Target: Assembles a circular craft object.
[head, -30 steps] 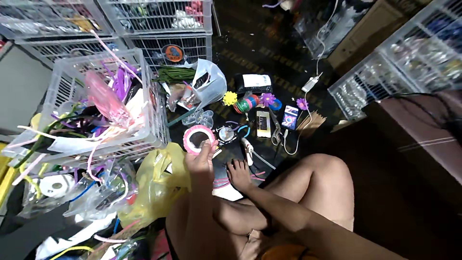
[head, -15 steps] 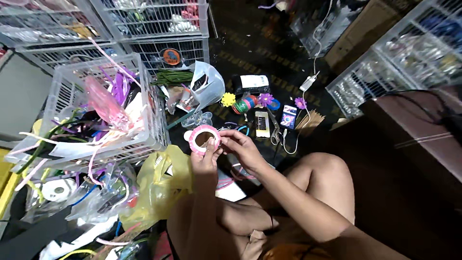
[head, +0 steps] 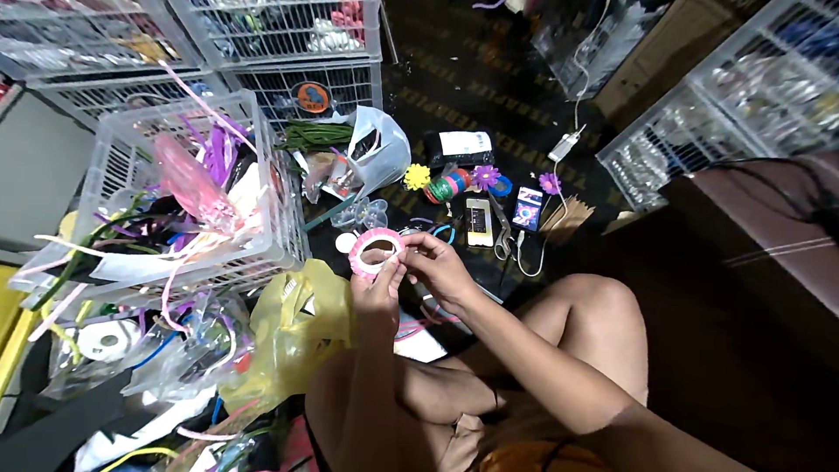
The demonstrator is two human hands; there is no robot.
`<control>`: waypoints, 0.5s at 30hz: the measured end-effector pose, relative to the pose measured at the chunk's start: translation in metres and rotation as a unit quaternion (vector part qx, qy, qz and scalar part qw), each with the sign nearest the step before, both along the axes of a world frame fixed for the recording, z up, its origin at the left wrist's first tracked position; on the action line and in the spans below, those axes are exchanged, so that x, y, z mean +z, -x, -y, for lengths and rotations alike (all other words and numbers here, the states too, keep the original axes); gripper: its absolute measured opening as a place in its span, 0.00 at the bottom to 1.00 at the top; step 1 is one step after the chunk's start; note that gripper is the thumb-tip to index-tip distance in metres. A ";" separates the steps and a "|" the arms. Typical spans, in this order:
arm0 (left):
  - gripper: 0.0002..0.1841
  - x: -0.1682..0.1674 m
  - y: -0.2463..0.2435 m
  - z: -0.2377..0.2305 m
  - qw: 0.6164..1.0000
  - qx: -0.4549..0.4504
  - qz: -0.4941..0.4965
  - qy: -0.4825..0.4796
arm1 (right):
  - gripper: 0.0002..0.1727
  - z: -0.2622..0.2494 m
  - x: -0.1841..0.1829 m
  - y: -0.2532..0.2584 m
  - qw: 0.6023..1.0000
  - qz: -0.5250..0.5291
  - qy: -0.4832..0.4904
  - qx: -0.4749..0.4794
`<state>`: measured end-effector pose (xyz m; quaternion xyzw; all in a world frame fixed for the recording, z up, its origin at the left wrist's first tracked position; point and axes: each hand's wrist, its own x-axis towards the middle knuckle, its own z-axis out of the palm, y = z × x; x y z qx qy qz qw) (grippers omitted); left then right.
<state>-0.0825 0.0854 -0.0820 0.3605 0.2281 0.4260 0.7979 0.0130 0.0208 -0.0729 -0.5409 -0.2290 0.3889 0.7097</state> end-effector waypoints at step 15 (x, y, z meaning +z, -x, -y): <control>0.08 -0.013 -0.009 0.010 0.980 0.074 -0.083 -0.167 | 0.09 -0.007 0.001 0.016 0.993 0.091 0.016 -0.076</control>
